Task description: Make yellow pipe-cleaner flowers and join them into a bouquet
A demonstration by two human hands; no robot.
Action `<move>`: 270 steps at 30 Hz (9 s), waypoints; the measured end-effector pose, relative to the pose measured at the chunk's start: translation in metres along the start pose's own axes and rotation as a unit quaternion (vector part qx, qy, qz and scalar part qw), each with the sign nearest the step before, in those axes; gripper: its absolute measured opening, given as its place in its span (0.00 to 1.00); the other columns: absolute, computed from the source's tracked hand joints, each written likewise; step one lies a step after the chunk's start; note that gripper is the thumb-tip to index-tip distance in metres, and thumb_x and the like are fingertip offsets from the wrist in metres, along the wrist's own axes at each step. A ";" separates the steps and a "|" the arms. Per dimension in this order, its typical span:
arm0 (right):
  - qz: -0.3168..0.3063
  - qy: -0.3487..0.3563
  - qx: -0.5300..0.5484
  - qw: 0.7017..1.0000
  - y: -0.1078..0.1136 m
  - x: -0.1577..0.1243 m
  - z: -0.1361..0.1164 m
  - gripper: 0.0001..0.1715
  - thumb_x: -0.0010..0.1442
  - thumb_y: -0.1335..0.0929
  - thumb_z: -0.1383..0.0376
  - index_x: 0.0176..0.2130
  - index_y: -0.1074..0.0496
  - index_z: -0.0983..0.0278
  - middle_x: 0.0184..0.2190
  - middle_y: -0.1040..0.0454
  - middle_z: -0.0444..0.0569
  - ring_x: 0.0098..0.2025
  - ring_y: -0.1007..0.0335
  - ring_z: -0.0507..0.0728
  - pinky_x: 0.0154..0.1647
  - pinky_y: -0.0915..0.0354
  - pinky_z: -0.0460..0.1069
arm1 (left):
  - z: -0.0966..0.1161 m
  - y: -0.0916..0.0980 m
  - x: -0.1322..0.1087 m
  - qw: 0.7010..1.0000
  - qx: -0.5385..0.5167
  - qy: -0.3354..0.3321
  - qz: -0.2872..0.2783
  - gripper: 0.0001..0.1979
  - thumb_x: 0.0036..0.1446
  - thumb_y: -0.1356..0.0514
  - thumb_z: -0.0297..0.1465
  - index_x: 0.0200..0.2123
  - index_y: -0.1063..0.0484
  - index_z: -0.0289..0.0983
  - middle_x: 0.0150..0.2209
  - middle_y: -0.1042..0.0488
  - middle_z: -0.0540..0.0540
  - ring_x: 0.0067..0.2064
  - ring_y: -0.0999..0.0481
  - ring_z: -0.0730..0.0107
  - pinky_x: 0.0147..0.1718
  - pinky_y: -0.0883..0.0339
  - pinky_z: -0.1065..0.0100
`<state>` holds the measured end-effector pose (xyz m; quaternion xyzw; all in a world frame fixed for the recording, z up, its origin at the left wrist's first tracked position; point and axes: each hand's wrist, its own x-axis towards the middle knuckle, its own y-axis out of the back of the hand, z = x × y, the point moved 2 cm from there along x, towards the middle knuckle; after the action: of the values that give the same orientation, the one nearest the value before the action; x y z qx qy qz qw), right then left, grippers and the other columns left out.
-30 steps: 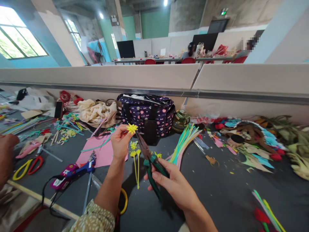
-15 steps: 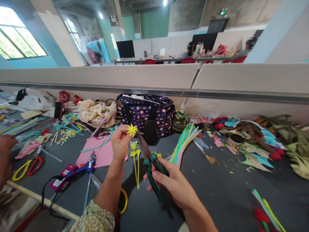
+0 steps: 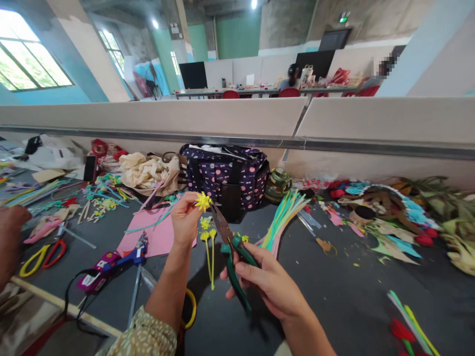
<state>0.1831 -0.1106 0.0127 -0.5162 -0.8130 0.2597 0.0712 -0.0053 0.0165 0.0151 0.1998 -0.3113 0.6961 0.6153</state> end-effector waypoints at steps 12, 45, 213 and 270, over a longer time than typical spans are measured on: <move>0.070 0.041 -0.147 0.986 0.000 0.001 -0.003 0.17 0.60 0.30 0.55 0.39 0.33 0.65 0.32 0.26 0.48 0.25 0.30 0.50 0.25 0.35 0.45 | 0.010 0.001 0.000 0.983 0.157 -0.094 -0.024 0.04 0.53 0.37 0.23 0.31 0.26 0.38 0.33 0.26 0.48 0.36 0.27 0.71 0.34 0.33 0.70; 0.020 0.014 -0.047 0.999 0.004 -0.001 -0.004 0.11 0.57 0.28 0.62 0.37 0.32 0.65 0.32 0.25 0.48 0.29 0.27 0.52 0.31 0.29 0.47 | -0.001 0.000 0.001 1.000 0.008 0.027 0.000 0.05 0.48 0.34 0.24 0.30 0.24 0.38 0.33 0.26 0.49 0.36 0.26 0.72 0.34 0.32 0.71; 0.014 -0.012 -0.010 1.000 -0.006 -0.002 -0.004 0.12 0.55 0.27 0.63 0.36 0.32 0.64 0.33 0.24 0.49 0.31 0.25 0.54 0.34 0.27 0.50 | -0.005 -0.003 -0.001 0.978 -0.082 0.191 0.018 0.06 0.46 0.31 0.31 0.28 0.23 0.37 0.28 0.26 0.50 0.26 0.32 0.78 0.23 0.36 0.76; 0.077 0.039 -0.169 0.982 0.002 -0.003 -0.003 0.13 0.60 0.31 0.57 0.39 0.33 0.64 0.34 0.29 0.47 0.29 0.31 0.50 0.30 0.29 0.46 | -0.001 -0.002 -0.001 0.993 -0.036 0.111 -0.018 0.04 0.47 0.35 0.25 0.29 0.24 0.37 0.32 0.28 0.49 0.29 0.31 0.76 0.24 0.35 0.76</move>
<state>0.1869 -0.1113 0.0145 -0.5915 -0.7997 0.1029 -0.0061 -0.0030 0.0164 0.0143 0.1041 -0.2626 0.6912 0.6652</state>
